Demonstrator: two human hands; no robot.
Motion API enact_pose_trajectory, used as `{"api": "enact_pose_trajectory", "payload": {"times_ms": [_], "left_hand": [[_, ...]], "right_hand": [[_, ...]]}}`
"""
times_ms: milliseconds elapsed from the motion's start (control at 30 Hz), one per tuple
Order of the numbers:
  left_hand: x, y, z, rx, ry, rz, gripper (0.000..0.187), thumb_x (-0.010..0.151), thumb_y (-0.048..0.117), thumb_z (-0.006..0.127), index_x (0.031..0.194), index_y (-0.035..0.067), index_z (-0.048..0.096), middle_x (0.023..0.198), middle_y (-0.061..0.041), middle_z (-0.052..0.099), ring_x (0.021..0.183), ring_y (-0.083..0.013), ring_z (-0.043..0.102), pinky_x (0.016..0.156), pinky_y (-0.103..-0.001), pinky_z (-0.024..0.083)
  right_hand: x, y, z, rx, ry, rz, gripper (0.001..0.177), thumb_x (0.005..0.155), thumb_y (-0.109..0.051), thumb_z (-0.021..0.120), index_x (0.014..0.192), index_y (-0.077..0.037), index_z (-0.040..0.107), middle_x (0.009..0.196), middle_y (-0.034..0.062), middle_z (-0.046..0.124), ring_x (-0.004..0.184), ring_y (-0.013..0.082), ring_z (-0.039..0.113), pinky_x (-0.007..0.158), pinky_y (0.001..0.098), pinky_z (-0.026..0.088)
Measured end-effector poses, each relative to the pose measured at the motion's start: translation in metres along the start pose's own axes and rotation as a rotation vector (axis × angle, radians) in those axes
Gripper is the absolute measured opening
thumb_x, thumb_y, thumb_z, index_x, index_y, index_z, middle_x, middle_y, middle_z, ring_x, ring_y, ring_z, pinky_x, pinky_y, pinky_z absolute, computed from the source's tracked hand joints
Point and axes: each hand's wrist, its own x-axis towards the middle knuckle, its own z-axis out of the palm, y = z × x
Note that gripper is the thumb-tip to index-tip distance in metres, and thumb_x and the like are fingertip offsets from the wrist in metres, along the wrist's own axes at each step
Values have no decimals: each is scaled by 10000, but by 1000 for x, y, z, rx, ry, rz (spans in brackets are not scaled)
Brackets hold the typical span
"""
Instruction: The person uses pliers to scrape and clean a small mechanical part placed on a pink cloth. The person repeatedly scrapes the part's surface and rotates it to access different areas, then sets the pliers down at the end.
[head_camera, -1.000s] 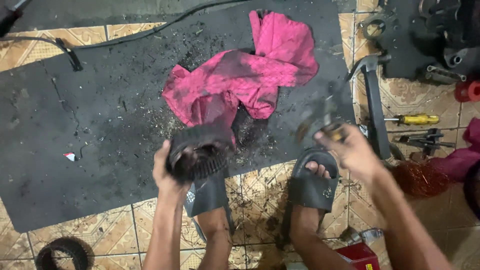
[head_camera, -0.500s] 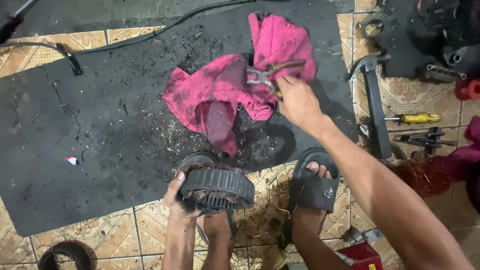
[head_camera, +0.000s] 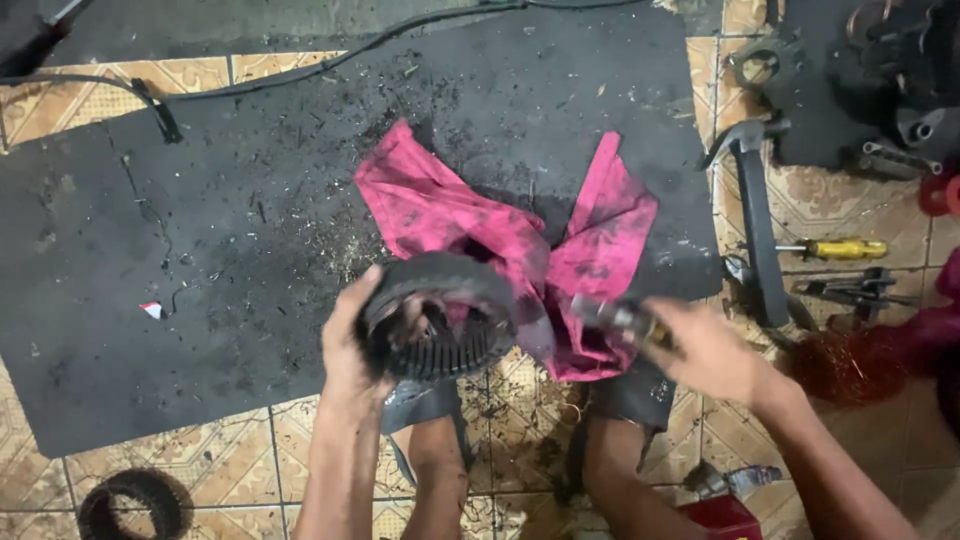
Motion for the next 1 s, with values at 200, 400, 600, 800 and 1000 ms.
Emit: {"api": "enact_pose_trajectory", "payload": {"times_ms": [200, 400, 600, 800, 1000], "left_hand": [[17, -17, 78, 432, -204, 37, 479, 783, 400, 725, 1052, 3, 744, 972, -150, 788, 897, -315, 773, 927, -450, 646], [93, -61, 64, 860, -190, 378, 405, 887, 507, 707, 917, 121, 823, 821, -114, 765, 914, -235, 727, 849, -395, 541], [94, -62, 57, 858, -161, 323, 498, 899, 536, 649, 1009, 76, 804, 1004, -175, 776, 1118, -294, 700, 960, -461, 508], [126, -84, 44, 1055, -182, 404, 439, 911, 572, 644, 919, 163, 801, 853, -113, 760, 985, -285, 734, 856, -430, 539], [68, -50, 77, 1148, -159, 427, 489, 866, 608, 636, 850, 141, 781, 832, -136, 761, 974, -325, 749, 818, -426, 562]], "right_hand": [[0, -31, -52, 484, 238, -113, 190, 895, -276, 674, 980, -108, 656, 1336, 41, 514, 1163, 178, 593, 1102, 479, 541], [22, -10, -14, 1380, 248, -82, 125, 904, -190, 678, 1024, -152, 673, 969, -18, 688, 857, 136, 655, 844, 329, 533], [93, 36, 93, 1968, 149, 187, 199, 828, -150, 605, 869, -325, 691, 920, -14, 686, 910, 204, 658, 877, 390, 479], [96, 7, 70, 1967, 187, 239, 78, 775, -137, 617, 800, -210, 601, 1037, 98, 692, 1140, 366, 671, 1014, 568, 473], [55, -19, 17, 1902, 263, 481, 60, 841, -141, 660, 847, -118, 605, 707, -92, 568, 586, -13, 590, 467, 142, 444]]}}
